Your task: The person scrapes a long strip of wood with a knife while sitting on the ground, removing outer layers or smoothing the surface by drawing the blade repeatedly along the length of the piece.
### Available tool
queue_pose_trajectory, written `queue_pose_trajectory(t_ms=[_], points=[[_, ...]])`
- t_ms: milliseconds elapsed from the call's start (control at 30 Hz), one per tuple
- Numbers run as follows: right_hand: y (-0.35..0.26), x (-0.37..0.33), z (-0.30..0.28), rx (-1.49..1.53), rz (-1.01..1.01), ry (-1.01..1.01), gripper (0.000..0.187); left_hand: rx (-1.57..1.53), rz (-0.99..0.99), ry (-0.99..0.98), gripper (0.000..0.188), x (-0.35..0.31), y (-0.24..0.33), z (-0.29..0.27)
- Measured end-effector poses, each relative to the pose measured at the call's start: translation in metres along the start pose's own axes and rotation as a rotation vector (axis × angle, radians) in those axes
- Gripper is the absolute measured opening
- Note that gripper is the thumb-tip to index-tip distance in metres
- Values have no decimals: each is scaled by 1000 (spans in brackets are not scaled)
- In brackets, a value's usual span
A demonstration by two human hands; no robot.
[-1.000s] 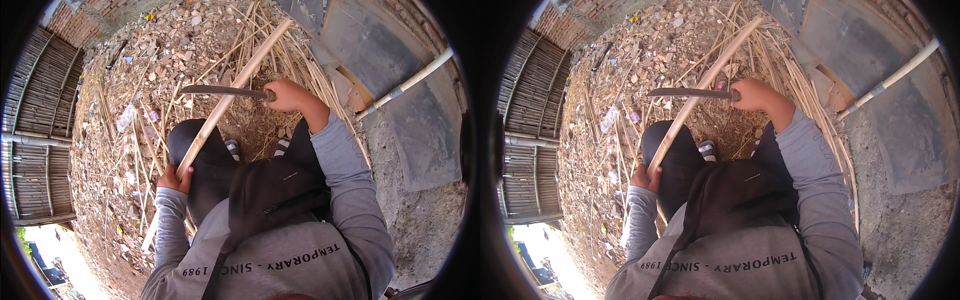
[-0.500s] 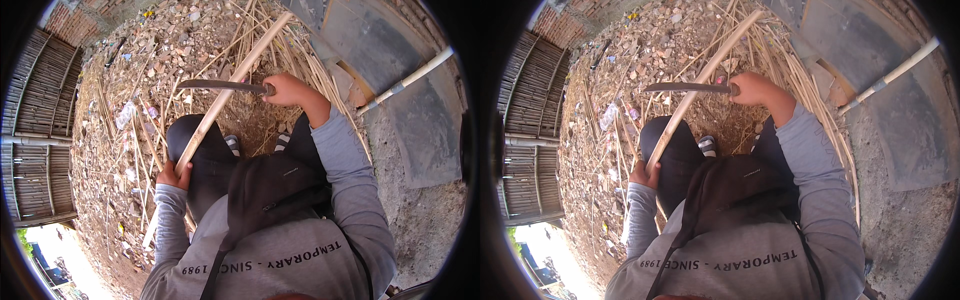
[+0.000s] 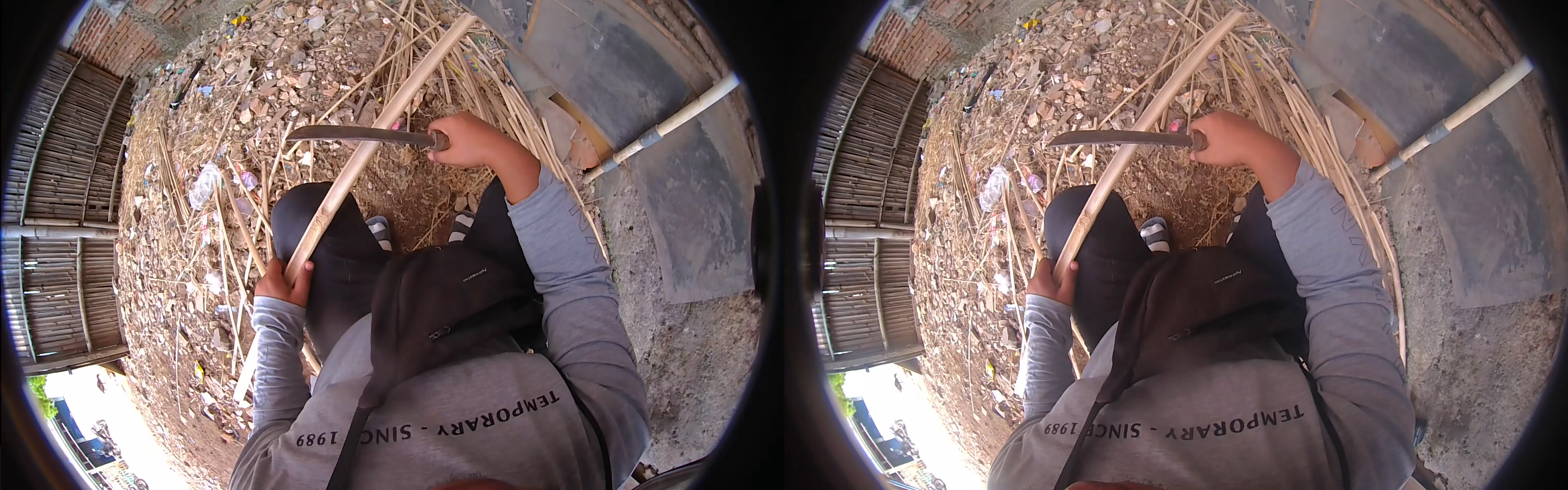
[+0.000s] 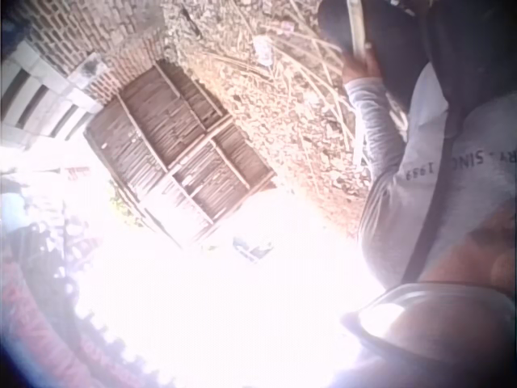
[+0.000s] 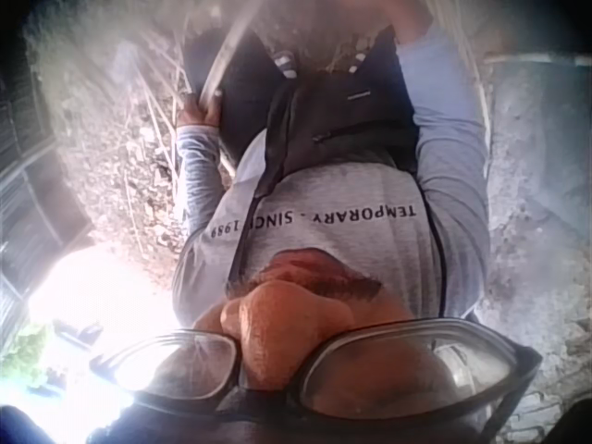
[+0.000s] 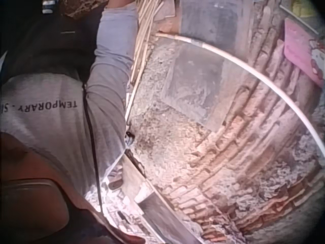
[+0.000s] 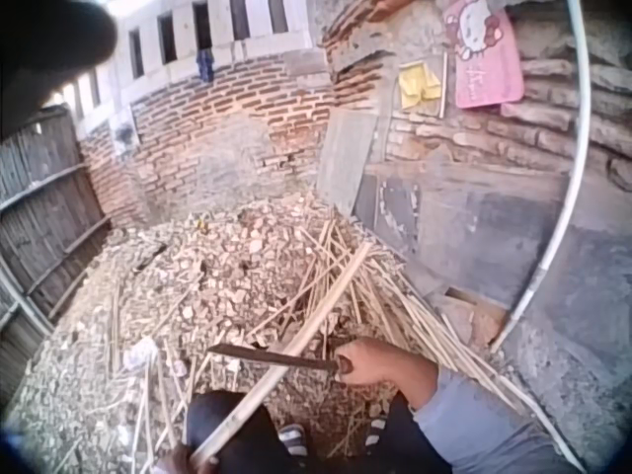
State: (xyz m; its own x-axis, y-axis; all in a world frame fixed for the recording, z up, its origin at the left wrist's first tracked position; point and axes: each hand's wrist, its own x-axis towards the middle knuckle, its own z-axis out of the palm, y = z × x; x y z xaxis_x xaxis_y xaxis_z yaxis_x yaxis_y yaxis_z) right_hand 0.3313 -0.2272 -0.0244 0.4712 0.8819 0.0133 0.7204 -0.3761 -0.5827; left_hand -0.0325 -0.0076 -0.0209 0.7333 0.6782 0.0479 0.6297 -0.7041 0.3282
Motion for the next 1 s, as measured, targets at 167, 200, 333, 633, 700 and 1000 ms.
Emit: queue_pose_trajectory(t_ms=[167,200,333,633,700,1000], points=[[0,0,0,-8,1,-2,27,-17,-30,-26,57,0,2,-2],[0,0,0,-10,2,-2,27,-13,-20,-18,56,0,2,-2],[-3,0,-2,4,19,-19,28,5,-25,-23,56,0,1,-1],[-3,0,-2,-10,10,-15,28,5,-33,-29,56,0,2,-1],[-2,0,-2,-3,5,-15,28,5,-27,-23,56,0,1,-1],[1,1,0,2,-12,8,28,7,-11,-9,53,0,2,-1]])
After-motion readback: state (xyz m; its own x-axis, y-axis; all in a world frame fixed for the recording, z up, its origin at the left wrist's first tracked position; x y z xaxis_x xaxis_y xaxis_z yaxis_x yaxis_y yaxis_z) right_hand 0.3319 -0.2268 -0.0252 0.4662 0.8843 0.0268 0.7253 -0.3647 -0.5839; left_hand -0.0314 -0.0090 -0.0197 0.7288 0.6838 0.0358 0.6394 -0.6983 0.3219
